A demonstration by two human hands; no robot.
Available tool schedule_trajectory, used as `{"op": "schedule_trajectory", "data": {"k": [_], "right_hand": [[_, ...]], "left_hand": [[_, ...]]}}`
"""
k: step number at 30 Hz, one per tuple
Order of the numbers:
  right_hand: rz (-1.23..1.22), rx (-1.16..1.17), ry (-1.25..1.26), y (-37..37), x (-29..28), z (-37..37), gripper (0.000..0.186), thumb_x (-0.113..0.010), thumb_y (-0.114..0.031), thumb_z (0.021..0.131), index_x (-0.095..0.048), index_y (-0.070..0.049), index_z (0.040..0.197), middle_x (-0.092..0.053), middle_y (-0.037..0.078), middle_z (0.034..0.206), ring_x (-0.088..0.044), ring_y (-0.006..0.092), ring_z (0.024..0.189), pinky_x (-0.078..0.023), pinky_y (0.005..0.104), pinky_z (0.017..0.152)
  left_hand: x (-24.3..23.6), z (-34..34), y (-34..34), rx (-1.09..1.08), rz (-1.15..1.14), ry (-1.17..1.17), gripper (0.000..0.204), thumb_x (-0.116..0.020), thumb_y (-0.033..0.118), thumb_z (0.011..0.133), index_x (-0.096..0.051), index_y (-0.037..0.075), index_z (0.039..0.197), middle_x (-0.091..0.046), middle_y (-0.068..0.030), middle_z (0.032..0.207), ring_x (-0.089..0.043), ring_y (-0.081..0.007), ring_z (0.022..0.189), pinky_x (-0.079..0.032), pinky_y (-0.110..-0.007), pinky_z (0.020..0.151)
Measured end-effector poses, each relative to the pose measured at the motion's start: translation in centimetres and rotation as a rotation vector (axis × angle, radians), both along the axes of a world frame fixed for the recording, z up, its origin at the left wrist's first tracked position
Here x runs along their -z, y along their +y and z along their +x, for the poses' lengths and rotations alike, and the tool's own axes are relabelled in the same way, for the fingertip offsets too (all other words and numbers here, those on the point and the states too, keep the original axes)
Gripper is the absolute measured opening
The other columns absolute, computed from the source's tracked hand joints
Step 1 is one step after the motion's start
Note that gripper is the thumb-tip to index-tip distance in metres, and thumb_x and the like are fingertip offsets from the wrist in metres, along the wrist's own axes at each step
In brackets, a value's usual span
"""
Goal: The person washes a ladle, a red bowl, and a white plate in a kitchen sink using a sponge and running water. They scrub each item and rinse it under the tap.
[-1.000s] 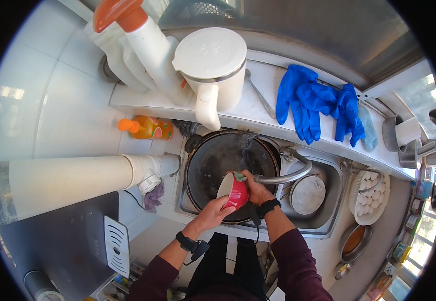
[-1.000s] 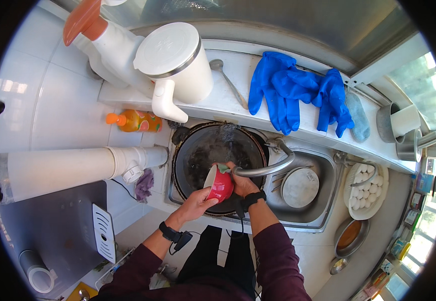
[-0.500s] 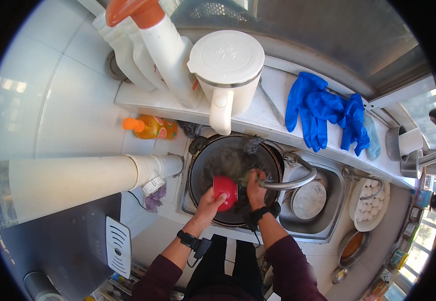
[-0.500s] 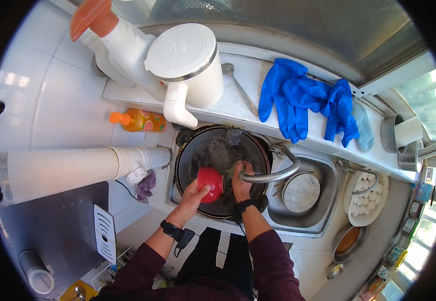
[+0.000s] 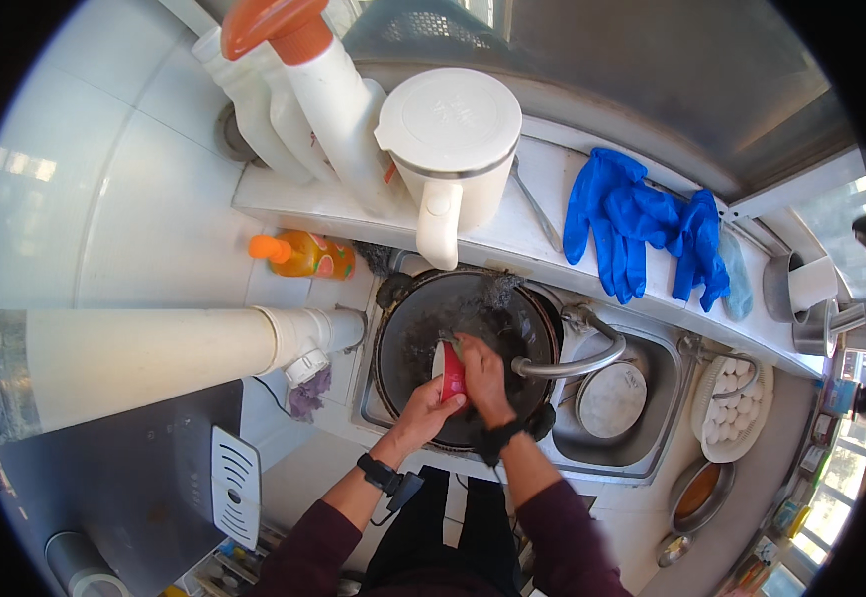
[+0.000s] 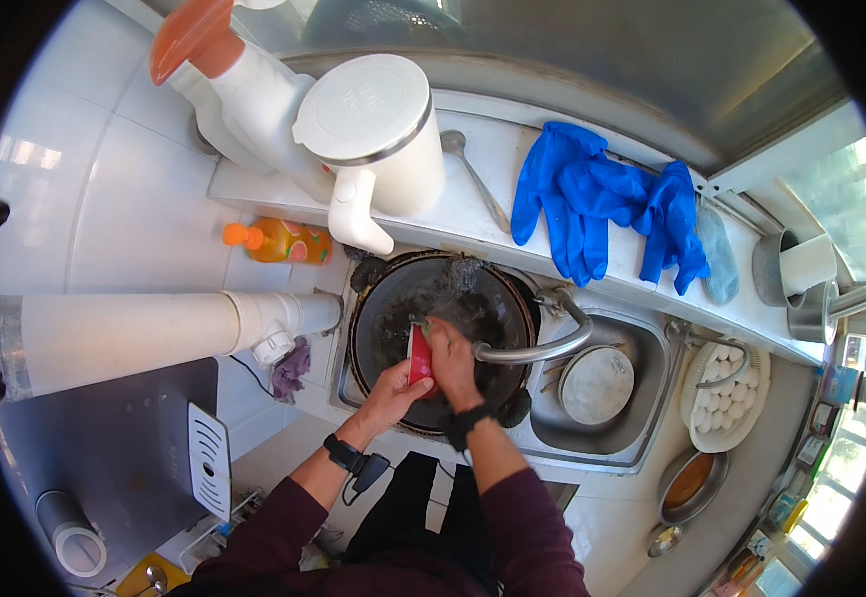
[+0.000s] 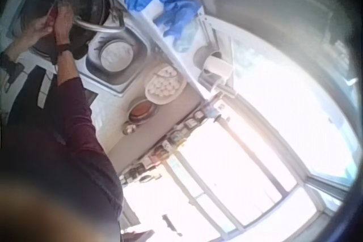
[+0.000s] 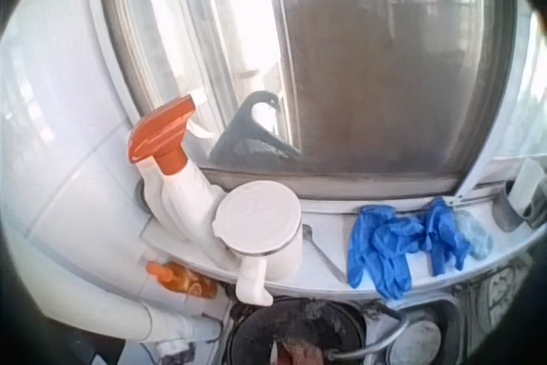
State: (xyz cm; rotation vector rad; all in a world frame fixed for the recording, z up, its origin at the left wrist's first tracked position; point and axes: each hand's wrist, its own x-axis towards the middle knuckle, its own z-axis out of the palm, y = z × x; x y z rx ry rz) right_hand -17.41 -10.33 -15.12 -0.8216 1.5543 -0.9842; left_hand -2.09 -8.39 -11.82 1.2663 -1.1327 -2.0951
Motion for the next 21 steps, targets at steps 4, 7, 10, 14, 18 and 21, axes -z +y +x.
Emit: {"op": "schedule_trajectory", "data": {"k": [4, 7, 10, 14, 18, 21], "right_hand": [[-0.184, 0.076, 0.028, 1.7, -1.8, 0.3, 0.041, -0.051, -0.025, 0.105, -0.067, 0.002, 0.132, -0.066, 0.025, 0.136, -0.063, 0.0374, 0.128, -0.046, 0.0400, 0.110], [-0.520, -0.042, 0.621, 4.2, -3.7, 2.0, 0.040, -0.057, -0.026, 0.105, -0.067, -0.001, 0.136, -0.060, 0.023, 0.147, -0.054, 0.0410, 0.139, -0.039, 0.0450, 0.119], [-0.291, -0.033, 0.288, 3.5, -3.7, 1.5, 0.039, -0.052, -0.023, 0.107, -0.067, -0.002, 0.136, -0.057, 0.024, 0.150, -0.048, 0.0457, 0.142, -0.036, 0.0498, 0.120], [-0.236, -0.050, 0.171, 2.6, -3.0, 1.0, 0.039, -0.048, -0.023, 0.107, -0.069, -0.004, 0.134, -0.057, 0.024, 0.149, -0.044, 0.0500, 0.143, -0.032, 0.0533, 0.122], [-0.430, -0.065, 0.508, 4.5, -3.6, 2.1, 0.035, -0.052, -0.022, 0.105, -0.073, -0.009, 0.130, -0.059, 0.022, 0.148, -0.043, 0.0475, 0.145, -0.027, 0.0520, 0.124], [-0.341, -0.177, 0.294, 3.8, -3.0, 0.9, 0.032, -0.052, -0.021, 0.105, -0.076, -0.005, 0.120, -0.067, 0.019, 0.136, -0.057, 0.0388, 0.131, -0.040, 0.0444, 0.115]], "left_hand": [[-0.3, -0.1, -0.7, 0.104, -0.183, -0.129, 0.029, -0.062, 0.001, 0.104, -0.062, 0.000, 0.133, -0.070, -0.0036, 0.119, -0.063, -0.0117, 0.110, -0.051, -0.029, 0.098], [0.1, 0.2, -1.4, 0.137, -0.176, -0.110, 0.033, -0.061, 0.000, 0.103, -0.060, 0.000, 0.136, -0.070, -0.0051, 0.121, -0.060, -0.0121, 0.113, -0.050, -0.031, 0.101], [0.6, 0.3, -1.1, 0.135, -0.167, -0.092, 0.026, -0.061, -0.002, 0.102, -0.061, -0.001, 0.127, -0.072, -0.0080, 0.113, -0.063, -0.0137, 0.105, -0.052, -0.034, 0.095], [0.8, 0.5, -0.6, 0.231, -0.204, -0.092, 0.024, -0.063, -0.001, 0.100, -0.063, -0.002, 0.124, -0.072, -0.0137, 0.103, -0.065, -0.0154, 0.098, -0.052, -0.035, 0.089], [0.3, 1.1, -1.4, 0.443, -0.223, -0.300, 0.026, -0.069, 0.004, 0.098, -0.064, -0.003, 0.123, -0.073, -0.0152, 0.108, -0.067, -0.0174, 0.101, -0.052, -0.036, 0.091], [-1.0, 1.4, -2.1, 0.439, -0.247, -0.195, 0.031, -0.068, 0.008, 0.101, -0.063, -0.003, 0.130, -0.073, -0.0127, 0.115, -0.066, -0.0161, 0.105, -0.052, -0.034, 0.095]]}}
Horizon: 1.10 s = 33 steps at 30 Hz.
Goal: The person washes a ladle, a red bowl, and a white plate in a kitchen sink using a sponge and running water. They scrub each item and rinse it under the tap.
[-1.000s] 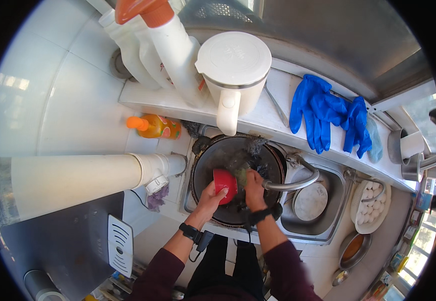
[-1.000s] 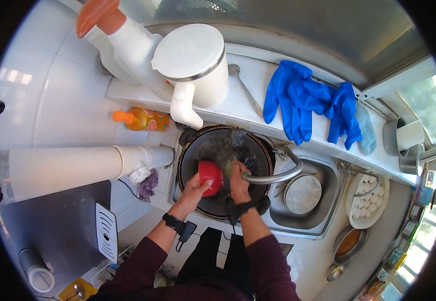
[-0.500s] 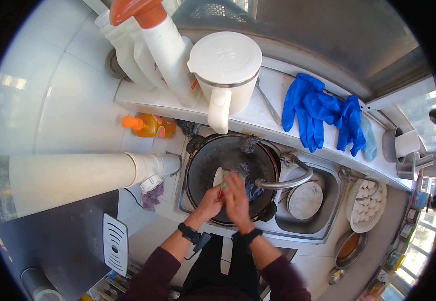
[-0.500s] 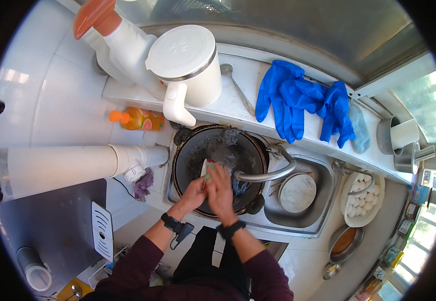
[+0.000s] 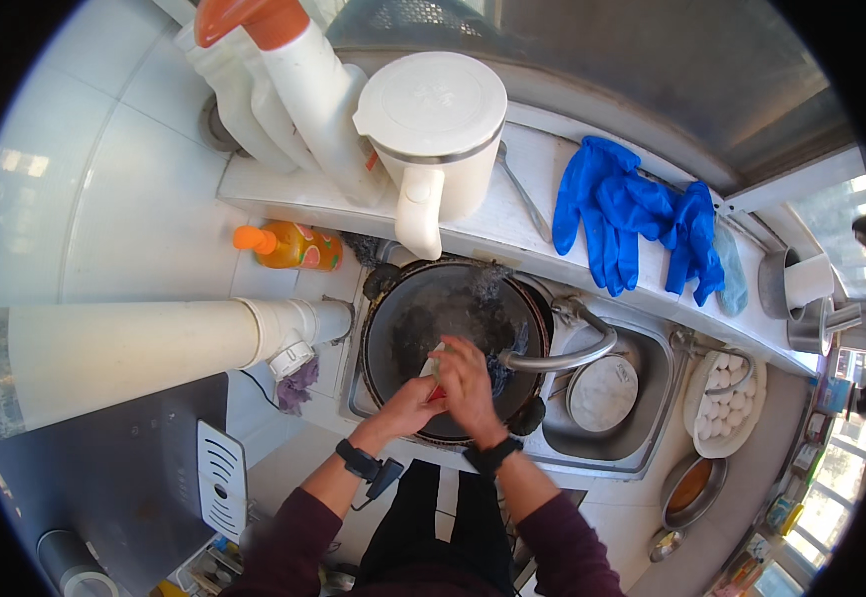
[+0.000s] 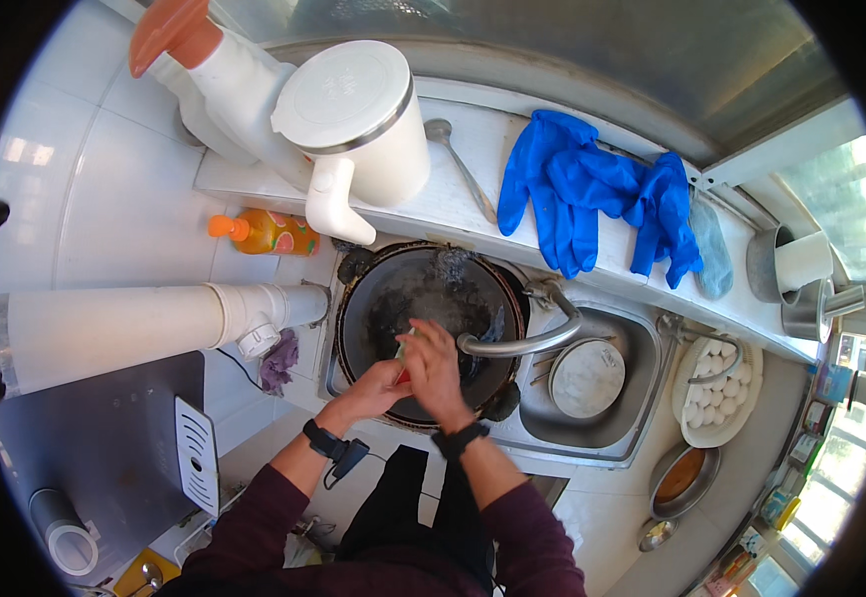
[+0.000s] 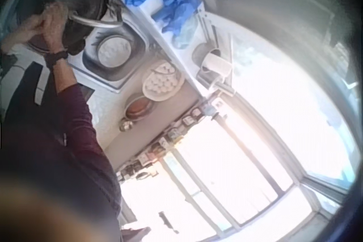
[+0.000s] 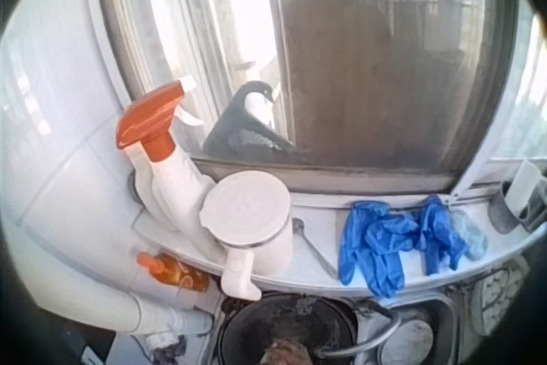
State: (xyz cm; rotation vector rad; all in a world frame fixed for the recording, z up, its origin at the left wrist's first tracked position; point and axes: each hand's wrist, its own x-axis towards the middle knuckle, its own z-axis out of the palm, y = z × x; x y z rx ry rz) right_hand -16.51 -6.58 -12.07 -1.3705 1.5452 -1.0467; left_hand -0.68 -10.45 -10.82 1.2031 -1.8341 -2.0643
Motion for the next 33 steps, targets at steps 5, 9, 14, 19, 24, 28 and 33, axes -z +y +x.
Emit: {"op": "schedule_trajectory", "data": {"k": [5, 9, 14, 19, 24, 28, 33], "right_hand": [[0.588, -0.054, -0.897, -3.8, 4.7, -6.1, 0.031, -0.061, -0.029, 0.102, -0.077, -0.003, 0.107, -0.077, 0.008, 0.108, -0.071, 0.0208, 0.100, -0.054, 0.0332, 0.095], [0.828, 0.243, -1.321, -1.2, 6.4, -6.2, 0.036, -0.057, -0.036, 0.107, -0.068, -0.007, 0.124, -0.072, 0.012, 0.126, -0.069, 0.0256, 0.113, -0.053, 0.0417, 0.108], [0.619, 0.426, -1.722, 0.9, 6.1, -2.8, 0.046, -0.040, -0.043, 0.112, -0.060, -0.009, 0.137, -0.064, 0.012, 0.142, -0.059, 0.0294, 0.133, -0.046, 0.0498, 0.116], [0.590, 0.890, -1.413, 0.6, 4.6, 2.0, 0.049, -0.040, -0.034, 0.111, -0.052, -0.004, 0.148, -0.059, 0.016, 0.148, -0.057, 0.0329, 0.136, -0.044, 0.0488, 0.115], [0.212, 0.456, -0.267, 2.0, 2.1, 5.5, 0.063, -0.045, -0.027, 0.110, -0.027, 0.002, 0.164, -0.033, 0.030, 0.165, -0.032, 0.0445, 0.154, -0.026, 0.0504, 0.125], [0.025, 0.176, 0.176, 1.8, 1.5, 3.2, 0.061, -0.058, -0.030, 0.105, -0.042, -0.007, 0.159, -0.037, 0.027, 0.163, -0.031, 0.0535, 0.150, -0.027, 0.0568, 0.123], [-0.044, -0.064, 0.338, -1.4, 1.4, 0.1, 0.055, -0.068, -0.028, 0.096, -0.058, -0.015, 0.149, -0.047, 0.019, 0.156, -0.041, 0.0513, 0.141, -0.035, 0.0593, 0.117]], "left_hand": [[-3.0, 0.9, -0.4, -0.165, 0.500, 0.346, 0.045, -0.069, 0.015, 0.104, -0.056, -0.001, 0.143, -0.068, -0.0075, 0.133, -0.064, -0.0153, 0.118, -0.051, -0.034, 0.105], [-4.1, 1.0, -0.1, -0.317, 0.757, 0.537, 0.055, -0.073, 0.022, 0.102, -0.051, 0.002, 0.149, -0.064, -0.0078, 0.142, -0.061, -0.0180, 0.127, -0.048, -0.037, 0.112], [-2.2, -0.6, 0.5, -0.557, 0.630, 0.712, 0.057, -0.072, 0.025, 0.102, -0.050, 0.003, 0.150, -0.062, -0.0080, 0.144, -0.057, -0.0201, 0.134, -0.043, -0.040, 0.117], [0.4, -2.4, 1.0, -0.772, 0.490, 0.633, 0.048, -0.067, 0.022, 0.106, -0.052, 0.004, 0.148, -0.063, -0.0084, 0.142, -0.059, -0.0199, 0.131, -0.044, -0.040, 0.114], [1.6, -3.1, 0.7, -0.921, 0.572, 0.463, 0.041, -0.059, 0.025, 0.110, -0.054, 0.005, 0.146, -0.065, -0.0085, 0.137, -0.062, -0.0192, 0.124, -0.049, -0.037, 0.107], [2.8, -2.5, 0.6, -1.048, 0.712, 0.439, 0.028, -0.054, 0.030, 0.112, -0.063, 0.009, 0.129, -0.069, -0.0025, 0.120, -0.065, -0.0140, 0.108, -0.054, -0.032, 0.094], [3.6, -1.2, -0.2, -0.946, 0.929, 0.599, 0.028, -0.055, 0.033, 0.111, -0.063, 0.015, 0.131, -0.070, 0.0015, 0.116, -0.065, -0.0106, 0.099, -0.054, -0.030, 0.090]]}}
